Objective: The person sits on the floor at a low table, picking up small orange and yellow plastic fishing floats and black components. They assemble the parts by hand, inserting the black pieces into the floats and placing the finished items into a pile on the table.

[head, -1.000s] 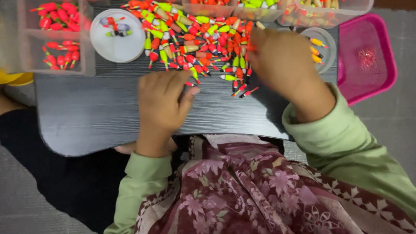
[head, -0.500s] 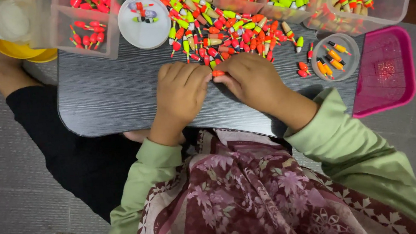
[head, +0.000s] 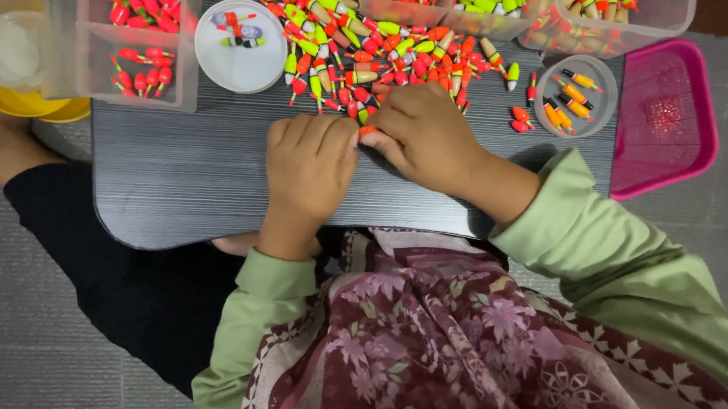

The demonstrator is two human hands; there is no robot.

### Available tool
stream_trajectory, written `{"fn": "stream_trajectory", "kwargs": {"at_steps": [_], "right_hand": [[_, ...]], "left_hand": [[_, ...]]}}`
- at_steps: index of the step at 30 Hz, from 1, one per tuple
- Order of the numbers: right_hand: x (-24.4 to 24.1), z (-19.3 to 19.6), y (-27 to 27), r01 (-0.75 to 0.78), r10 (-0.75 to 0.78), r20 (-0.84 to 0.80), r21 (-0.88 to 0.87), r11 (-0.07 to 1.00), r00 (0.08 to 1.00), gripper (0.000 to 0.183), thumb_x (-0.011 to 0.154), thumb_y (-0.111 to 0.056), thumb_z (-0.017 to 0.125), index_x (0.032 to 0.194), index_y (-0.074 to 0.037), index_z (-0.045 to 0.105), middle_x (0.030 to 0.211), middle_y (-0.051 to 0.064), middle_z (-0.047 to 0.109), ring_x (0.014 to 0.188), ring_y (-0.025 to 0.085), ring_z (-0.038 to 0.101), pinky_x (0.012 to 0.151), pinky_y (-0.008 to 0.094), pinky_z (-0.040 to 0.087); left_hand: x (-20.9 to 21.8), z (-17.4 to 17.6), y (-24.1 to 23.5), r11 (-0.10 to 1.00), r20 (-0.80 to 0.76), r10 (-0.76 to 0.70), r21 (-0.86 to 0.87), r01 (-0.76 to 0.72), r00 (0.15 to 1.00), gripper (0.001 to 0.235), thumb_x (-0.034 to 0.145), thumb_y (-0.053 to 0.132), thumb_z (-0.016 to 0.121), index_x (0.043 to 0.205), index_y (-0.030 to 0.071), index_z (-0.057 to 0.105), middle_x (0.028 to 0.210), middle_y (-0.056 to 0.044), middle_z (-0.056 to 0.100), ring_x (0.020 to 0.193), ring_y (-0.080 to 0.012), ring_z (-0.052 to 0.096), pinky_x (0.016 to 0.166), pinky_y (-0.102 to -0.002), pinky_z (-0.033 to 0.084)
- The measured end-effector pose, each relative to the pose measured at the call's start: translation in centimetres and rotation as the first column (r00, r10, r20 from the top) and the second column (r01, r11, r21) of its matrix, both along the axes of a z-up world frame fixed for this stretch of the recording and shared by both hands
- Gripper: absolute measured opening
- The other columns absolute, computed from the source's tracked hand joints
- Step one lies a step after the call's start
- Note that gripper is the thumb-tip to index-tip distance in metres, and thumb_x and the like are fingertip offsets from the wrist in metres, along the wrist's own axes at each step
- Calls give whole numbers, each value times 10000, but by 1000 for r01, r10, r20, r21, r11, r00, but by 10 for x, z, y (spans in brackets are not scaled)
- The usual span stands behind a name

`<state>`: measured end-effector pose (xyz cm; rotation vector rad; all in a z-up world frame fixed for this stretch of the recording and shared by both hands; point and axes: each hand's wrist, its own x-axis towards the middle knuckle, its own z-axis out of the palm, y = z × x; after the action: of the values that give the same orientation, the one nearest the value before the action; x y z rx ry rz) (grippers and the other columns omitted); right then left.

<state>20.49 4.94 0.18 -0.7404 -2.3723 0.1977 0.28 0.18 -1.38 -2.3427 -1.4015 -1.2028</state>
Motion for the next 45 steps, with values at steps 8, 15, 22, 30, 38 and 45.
{"fn": "stream_trajectory", "kwargs": {"at_steps": [8, 15, 22, 30, 38, 45], "right_hand": [[1, 1, 0, -11, 11, -5, 34, 999, 1000, 253, 1049, -329, 578, 1060, -105, 694, 915, 78, 593, 898, 304, 622, 784, 434, 459], [-2, 8, -2, 6, -5, -88, 10, 1000, 996, 280, 1016, -358, 626, 1084, -93, 685, 954, 100, 609, 924, 329, 624, 801, 456, 476], [1, 3, 1, -34, 35, -77, 11, 999, 996, 285, 1069, -342, 537, 1025, -100, 682, 925, 74, 594, 903, 293, 623, 813, 431, 457], [1, 6, 2, -6, 9, -57, 46, 999, 998, 273, 1058, -354, 571, 1023, -106, 680, 903, 71, 581, 869, 292, 610, 817, 431, 452], [-3, 11, 0, 21, -16, -81, 63, 998, 997, 266, 1042, -357, 592, 1082, -110, 680, 914, 77, 590, 875, 297, 617, 833, 446, 465], [1, -6, 4, 52, -49, -40, 73, 996, 998, 299, 1054, -400, 556, 1002, -138, 691, 876, 60, 578, 859, 280, 603, 846, 441, 453]], "left_hand": [[-1, 5, 0, 999, -10, -30, -25, 30, 999, 220, 1057, 255, 470, 1007, 154, 658, 869, -6, 595, 810, -203, 624, 784, -351, 447], [-4, 3, -2, 998, -19, -23, -59, 22, 1000, 229, 1049, 272, 472, 1021, 149, 663, 871, -20, 607, 838, -215, 642, 814, -365, 450], [-3, -2, 0, 996, -51, -59, -70, 55, 997, 231, 1058, 261, 458, 1026, 153, 659, 891, -16, 613, 844, -214, 631, 813, -364, 437], [0, 5, -2, 998, -66, -10, -58, 6, 998, 246, 1060, 263, 438, 1012, 156, 654, 876, -17, 611, 839, -211, 627, 800, -357, 441], [0, 2, 1, 999, -54, 20, -24, -21, 998, 250, 1069, 257, 432, 1022, 143, 649, 870, -29, 610, 828, -218, 634, 790, -356, 451], [2, -2, -2, 1000, -79, 25, -15, -26, 997, 239, 1067, 252, 433, 1022, 158, 648, 878, -14, 612, 843, -203, 637, 807, -354, 442]]}}
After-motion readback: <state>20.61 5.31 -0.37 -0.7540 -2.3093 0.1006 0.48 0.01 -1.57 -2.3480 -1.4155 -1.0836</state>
